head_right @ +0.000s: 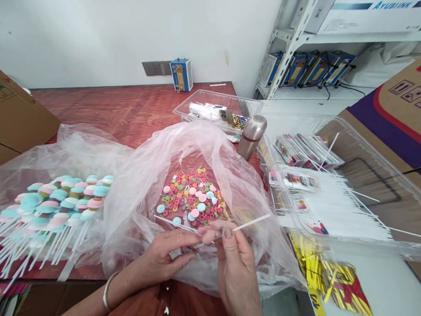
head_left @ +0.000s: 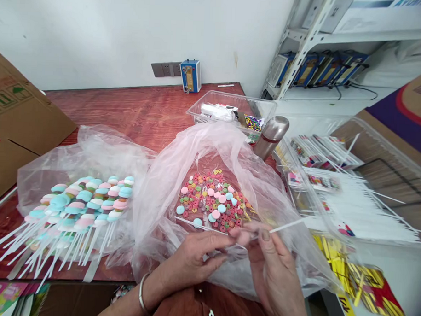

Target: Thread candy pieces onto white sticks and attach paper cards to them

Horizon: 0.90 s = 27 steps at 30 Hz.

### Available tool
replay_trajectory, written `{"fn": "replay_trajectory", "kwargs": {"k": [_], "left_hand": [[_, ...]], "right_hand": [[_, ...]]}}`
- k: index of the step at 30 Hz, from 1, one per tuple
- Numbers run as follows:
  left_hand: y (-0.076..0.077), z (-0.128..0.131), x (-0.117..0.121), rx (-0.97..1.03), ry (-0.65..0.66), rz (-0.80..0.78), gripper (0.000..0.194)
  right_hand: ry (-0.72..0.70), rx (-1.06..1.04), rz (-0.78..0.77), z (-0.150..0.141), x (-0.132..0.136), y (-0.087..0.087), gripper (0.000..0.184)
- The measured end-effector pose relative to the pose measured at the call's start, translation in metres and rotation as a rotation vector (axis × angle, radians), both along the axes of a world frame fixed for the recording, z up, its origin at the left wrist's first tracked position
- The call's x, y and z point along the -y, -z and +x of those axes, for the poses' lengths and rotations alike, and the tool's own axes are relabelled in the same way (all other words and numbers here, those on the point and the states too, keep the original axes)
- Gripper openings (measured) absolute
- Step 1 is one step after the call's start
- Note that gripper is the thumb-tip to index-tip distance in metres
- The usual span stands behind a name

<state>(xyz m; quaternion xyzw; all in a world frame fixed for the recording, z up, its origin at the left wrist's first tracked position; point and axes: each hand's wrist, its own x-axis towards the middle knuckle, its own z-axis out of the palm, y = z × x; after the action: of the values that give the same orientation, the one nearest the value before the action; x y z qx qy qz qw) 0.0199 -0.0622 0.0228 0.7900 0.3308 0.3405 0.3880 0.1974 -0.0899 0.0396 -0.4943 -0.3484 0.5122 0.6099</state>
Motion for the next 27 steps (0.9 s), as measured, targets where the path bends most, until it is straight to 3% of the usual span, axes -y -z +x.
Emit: {"fn": "replay_trajectory", "kwargs": {"k": [4,7,14,18,22,24,27], "left_hand": [[0.011,-0.001,-0.023,-0.180,-0.216,0.043,0.028],[0.014,0.003,-0.042,-0.275,-0.260,0.051,0.023],[0.025,0.017,-0.055,-0.467,-0.253,0.031,0.017],[0.026,0.012,-0.057,-0.184,-0.351,-0.189,0.017],[0.023,0.008,-0.058,0.376,-0.420,-0.745,0.026],[0.022,0.007,-0.058,0.589,-0.458,-0.951,0.028],[0.023,0.004,-0.056,0.711,-0.503,-1.056,0.031]], "right_hand": [[0.030,0.454,-0.062,0.024,0.001,-0.004,0.026],[-0.026,0.761,-0.089,0.033,0.000,-0.001,0.031],[-0.074,0.882,-0.121,0.033,0.000,0.019,0.026],[-0.170,0.945,-0.129,0.036,-0.008,0.030,0.023],[-0.252,0.998,-0.114,0.023,-0.031,0.032,0.022],[-0.288,1.035,-0.094,0.011,-0.044,0.032,0.022],[-0.291,1.129,-0.047,-0.006,-0.060,0.035,0.023]]}}
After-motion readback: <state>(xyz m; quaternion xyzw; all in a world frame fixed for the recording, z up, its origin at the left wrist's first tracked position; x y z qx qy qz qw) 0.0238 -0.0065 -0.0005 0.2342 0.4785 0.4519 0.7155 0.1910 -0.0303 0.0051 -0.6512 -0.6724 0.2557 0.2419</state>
